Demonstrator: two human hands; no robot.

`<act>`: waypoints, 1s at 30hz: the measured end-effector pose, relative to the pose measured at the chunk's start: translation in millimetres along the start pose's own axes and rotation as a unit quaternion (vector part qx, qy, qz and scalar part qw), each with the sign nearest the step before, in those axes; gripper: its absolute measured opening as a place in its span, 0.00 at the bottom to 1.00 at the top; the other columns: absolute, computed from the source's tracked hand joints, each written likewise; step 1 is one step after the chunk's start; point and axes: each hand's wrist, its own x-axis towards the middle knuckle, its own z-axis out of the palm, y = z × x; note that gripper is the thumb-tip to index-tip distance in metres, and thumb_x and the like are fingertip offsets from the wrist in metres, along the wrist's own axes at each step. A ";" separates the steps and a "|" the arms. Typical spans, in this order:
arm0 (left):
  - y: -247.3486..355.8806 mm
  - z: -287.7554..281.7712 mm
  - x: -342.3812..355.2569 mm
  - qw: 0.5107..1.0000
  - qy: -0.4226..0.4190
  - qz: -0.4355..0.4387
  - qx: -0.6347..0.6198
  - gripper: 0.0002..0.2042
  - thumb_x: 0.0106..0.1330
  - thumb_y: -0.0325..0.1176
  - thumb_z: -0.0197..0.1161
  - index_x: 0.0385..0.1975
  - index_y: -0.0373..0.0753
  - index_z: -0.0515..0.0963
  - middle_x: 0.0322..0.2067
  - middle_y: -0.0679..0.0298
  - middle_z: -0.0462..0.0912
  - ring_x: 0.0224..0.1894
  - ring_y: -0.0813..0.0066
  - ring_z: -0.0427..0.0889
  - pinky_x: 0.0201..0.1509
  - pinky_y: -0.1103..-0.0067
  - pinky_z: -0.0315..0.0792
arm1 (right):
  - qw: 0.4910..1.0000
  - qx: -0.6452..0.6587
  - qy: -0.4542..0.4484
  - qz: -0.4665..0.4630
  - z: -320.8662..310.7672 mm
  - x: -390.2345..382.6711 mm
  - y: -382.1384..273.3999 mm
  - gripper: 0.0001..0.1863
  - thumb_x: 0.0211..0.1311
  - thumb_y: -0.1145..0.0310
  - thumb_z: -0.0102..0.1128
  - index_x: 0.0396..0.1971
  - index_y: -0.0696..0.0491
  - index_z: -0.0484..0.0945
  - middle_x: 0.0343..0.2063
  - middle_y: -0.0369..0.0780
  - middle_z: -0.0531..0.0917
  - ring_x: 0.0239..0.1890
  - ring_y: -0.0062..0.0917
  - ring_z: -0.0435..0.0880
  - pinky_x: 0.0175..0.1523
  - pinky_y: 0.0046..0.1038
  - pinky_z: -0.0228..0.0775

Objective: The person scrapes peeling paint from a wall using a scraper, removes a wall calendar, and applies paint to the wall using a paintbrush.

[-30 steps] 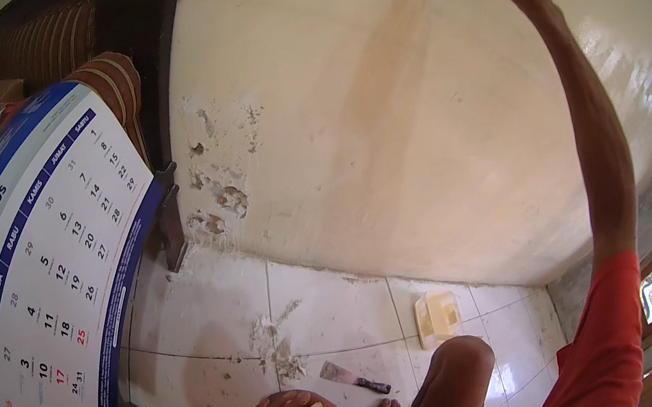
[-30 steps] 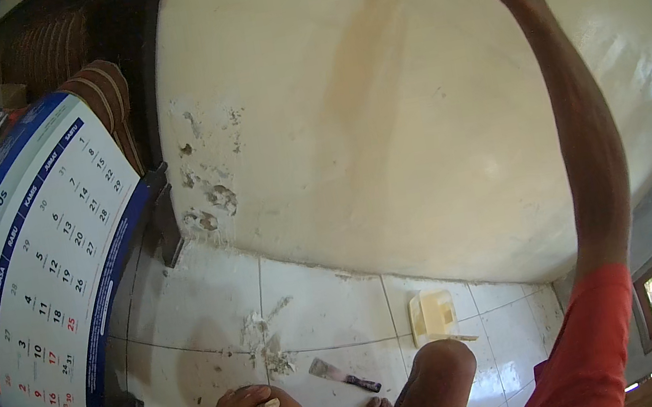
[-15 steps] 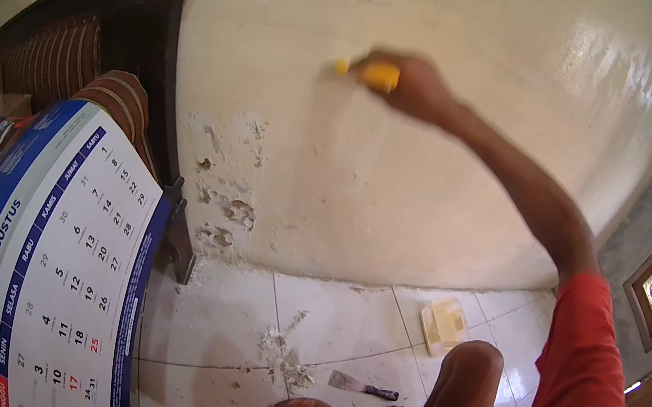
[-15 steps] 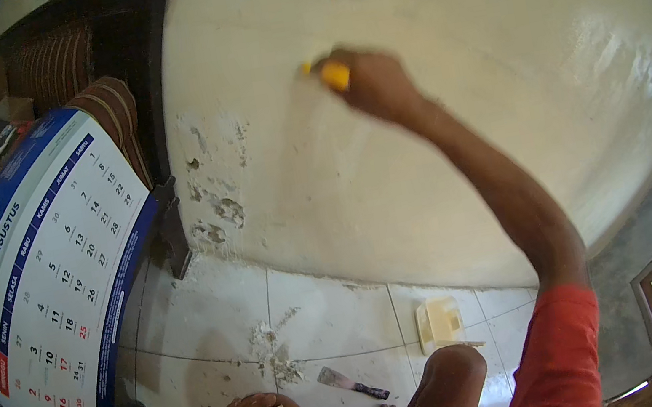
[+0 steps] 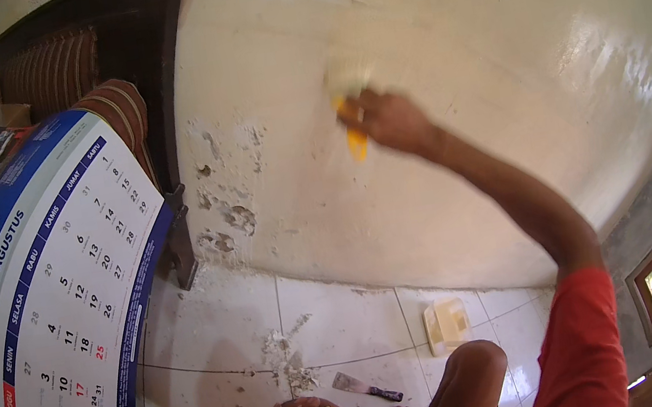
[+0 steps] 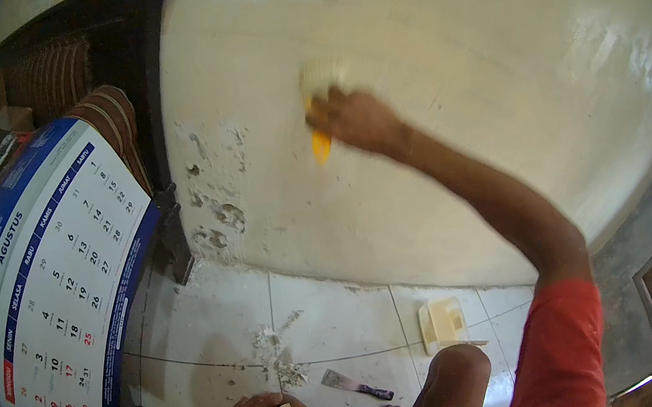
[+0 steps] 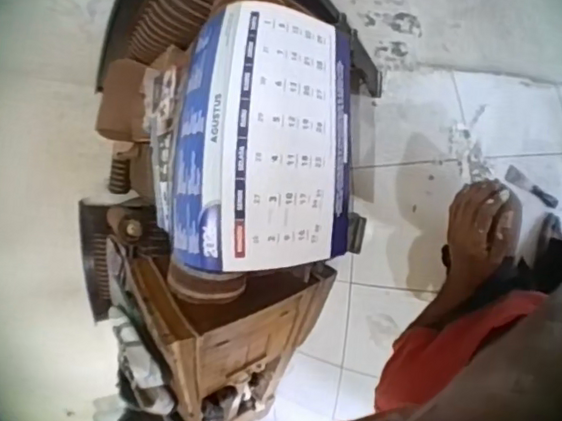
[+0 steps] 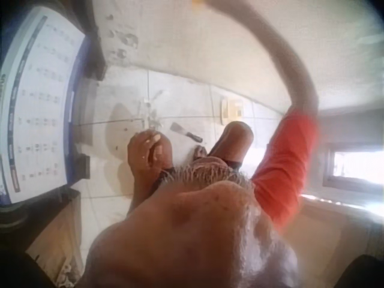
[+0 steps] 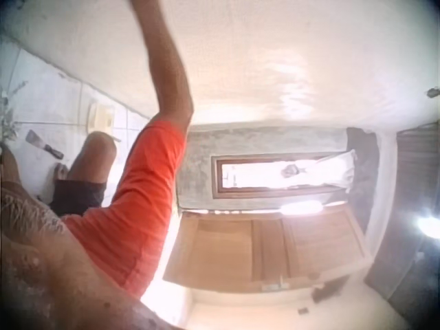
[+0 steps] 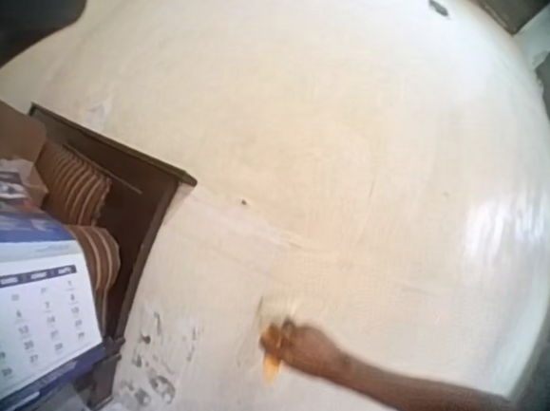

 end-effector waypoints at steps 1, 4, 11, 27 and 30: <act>-0.9 1.5 -2.4 1.000 0.007 0.005 0.005 0.09 0.66 0.32 0.60 0.41 0.36 0.81 0.42 0.51 0.83 0.45 0.51 0.81 0.56 0.60 0.73 | 0.995 0.088 -0.048 0.028 1.2 -9.2 -33.0 0.17 0.57 0.73 0.59 0.48 0.43 0.79 0.47 0.39 0.81 0.44 0.31 0.83 0.35 0.29 0.79; 1.6 6.7 -4.4 1.000 0.013 0.009 0.020 0.09 0.67 0.33 0.60 0.41 0.37 0.80 0.42 0.52 0.83 0.44 0.51 0.82 0.55 0.60 0.74 | 0.957 0.251 -0.056 0.135 -4.5 -19.1 -44.0 0.14 0.57 0.74 0.63 0.44 0.45 0.81 0.44 0.36 0.83 0.44 0.31 0.83 0.40 0.30 0.79; -6.1 45.4 7.0 1.000 0.003 -0.012 0.027 0.09 0.66 0.32 0.59 0.41 0.36 0.80 0.42 0.51 0.83 0.45 0.50 0.81 0.56 0.60 0.74 | 0.906 0.113 0.107 0.394 -43.3 -44.8 155.3 0.12 0.63 0.72 0.64 0.47 0.48 0.82 0.39 0.37 0.87 0.42 0.29 0.86 0.47 0.26 0.77; -16.4 79.3 -8.1 0.999 -0.024 -0.032 0.028 0.10 0.64 0.30 0.58 0.42 0.35 0.80 0.45 0.52 0.83 0.48 0.49 0.80 0.58 0.59 0.72 | 0.894 0.360 0.027 0.264 71.5 -131.9 -60.8 0.12 0.57 0.73 0.66 0.42 0.49 0.81 0.42 0.37 0.84 0.44 0.33 0.84 0.48 0.29 0.77; -26.7 93.3 -0.6 0.998 -0.030 -0.045 0.032 0.10 0.64 0.30 0.58 0.42 0.35 0.79 0.45 0.51 0.83 0.48 0.48 0.80 0.58 0.59 0.72 | 0.902 0.234 0.069 0.356 68.0 -122.4 61.0 0.11 0.64 0.74 0.63 0.46 0.49 0.82 0.44 0.35 0.86 0.45 0.26 0.85 0.51 0.26 0.75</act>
